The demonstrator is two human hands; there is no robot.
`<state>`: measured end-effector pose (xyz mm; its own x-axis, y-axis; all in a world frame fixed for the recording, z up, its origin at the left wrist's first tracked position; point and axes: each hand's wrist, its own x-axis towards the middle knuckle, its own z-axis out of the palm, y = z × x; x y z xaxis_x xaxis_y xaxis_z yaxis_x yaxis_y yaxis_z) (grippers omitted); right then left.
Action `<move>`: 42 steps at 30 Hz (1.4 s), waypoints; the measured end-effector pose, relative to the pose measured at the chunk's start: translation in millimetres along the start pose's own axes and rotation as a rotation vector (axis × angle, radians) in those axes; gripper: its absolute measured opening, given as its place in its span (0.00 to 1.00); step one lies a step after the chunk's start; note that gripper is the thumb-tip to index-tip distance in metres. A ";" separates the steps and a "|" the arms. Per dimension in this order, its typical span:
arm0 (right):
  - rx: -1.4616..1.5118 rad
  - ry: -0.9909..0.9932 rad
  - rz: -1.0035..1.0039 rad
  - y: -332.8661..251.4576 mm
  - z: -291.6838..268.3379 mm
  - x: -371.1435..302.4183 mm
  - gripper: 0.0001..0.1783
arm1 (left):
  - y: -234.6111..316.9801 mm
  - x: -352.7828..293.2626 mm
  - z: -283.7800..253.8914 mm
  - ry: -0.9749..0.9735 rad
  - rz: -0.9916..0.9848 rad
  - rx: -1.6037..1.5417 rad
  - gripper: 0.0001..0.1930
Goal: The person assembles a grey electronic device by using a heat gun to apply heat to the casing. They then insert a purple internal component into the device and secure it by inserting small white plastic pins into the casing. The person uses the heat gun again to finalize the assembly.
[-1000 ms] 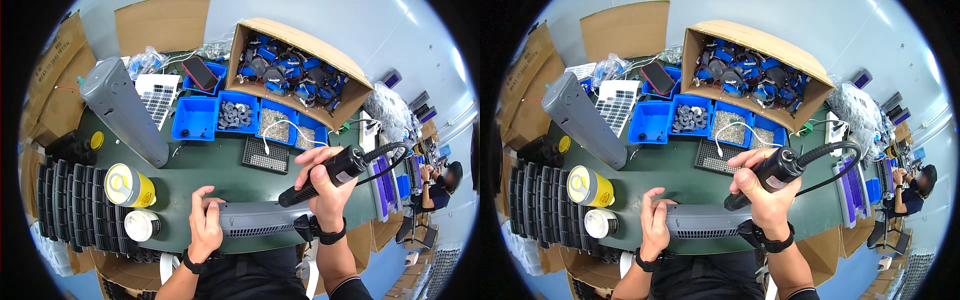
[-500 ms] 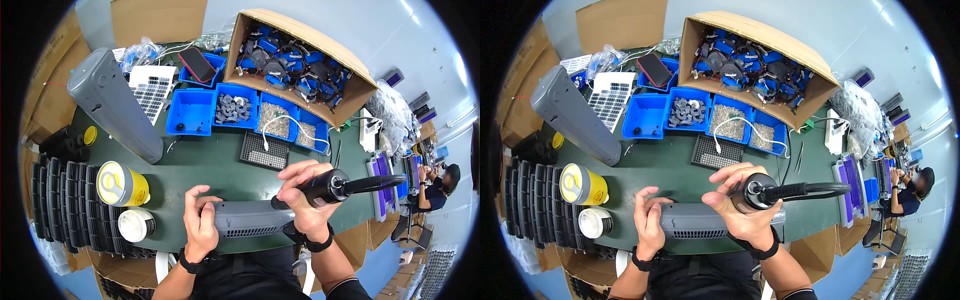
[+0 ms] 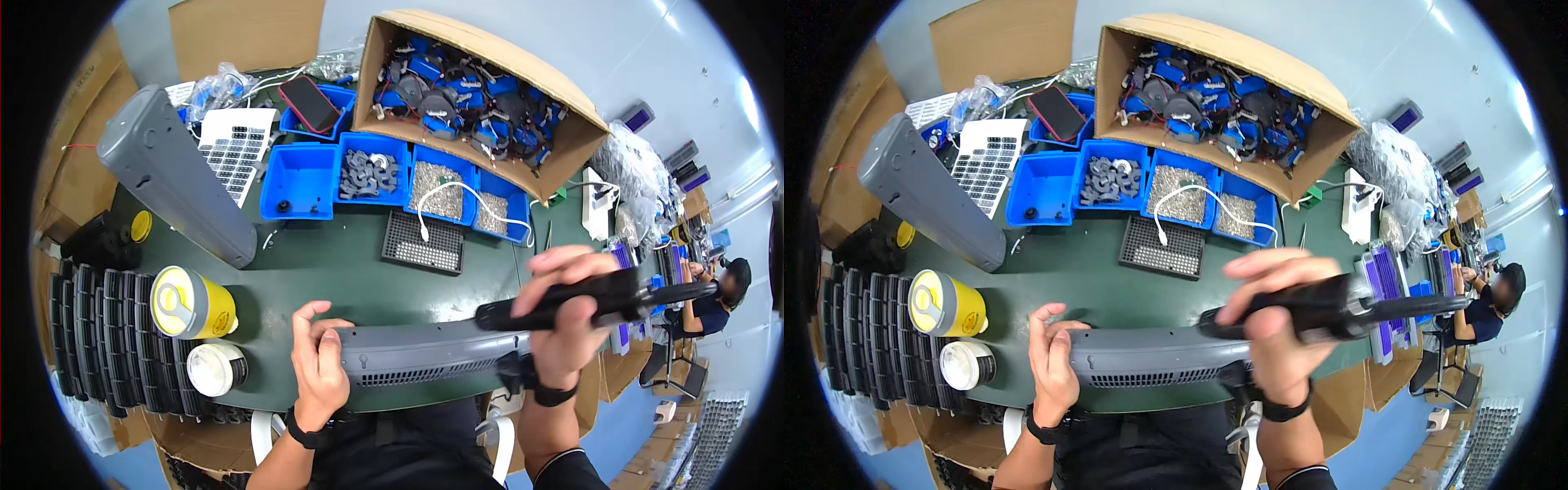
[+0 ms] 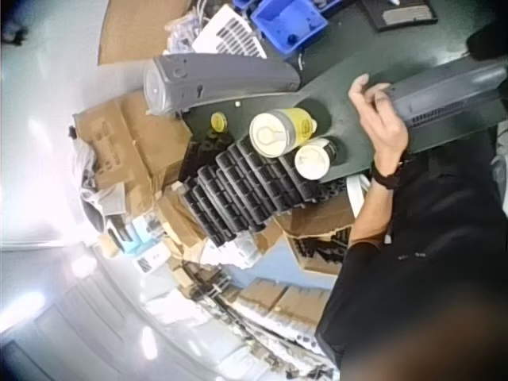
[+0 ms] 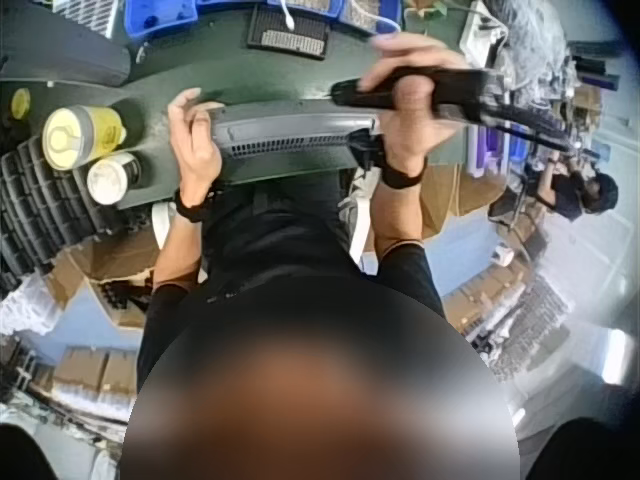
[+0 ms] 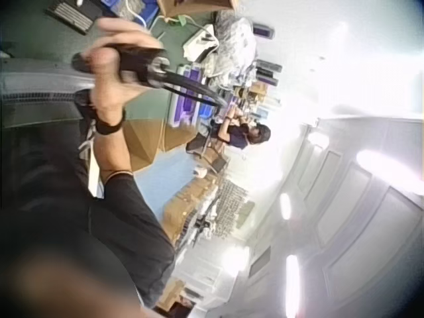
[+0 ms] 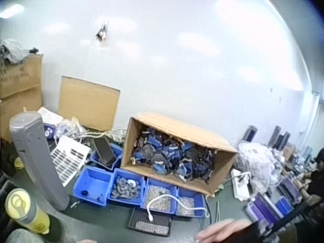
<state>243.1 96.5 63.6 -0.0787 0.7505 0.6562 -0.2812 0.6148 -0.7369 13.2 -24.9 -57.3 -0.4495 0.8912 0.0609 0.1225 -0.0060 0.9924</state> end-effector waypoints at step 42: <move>-0.378 0.352 0.267 -50.9 -104.9 42.4 0.23 | 0.4 -12.5 -1.1 0.010 0.115 -0.004 0.25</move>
<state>354.5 122.5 111.9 0.2414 0.8870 0.3937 0.0710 0.3885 -0.9187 17.9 -36.5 -57.6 -0.4416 0.8799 0.1750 0.1699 -0.1095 0.9794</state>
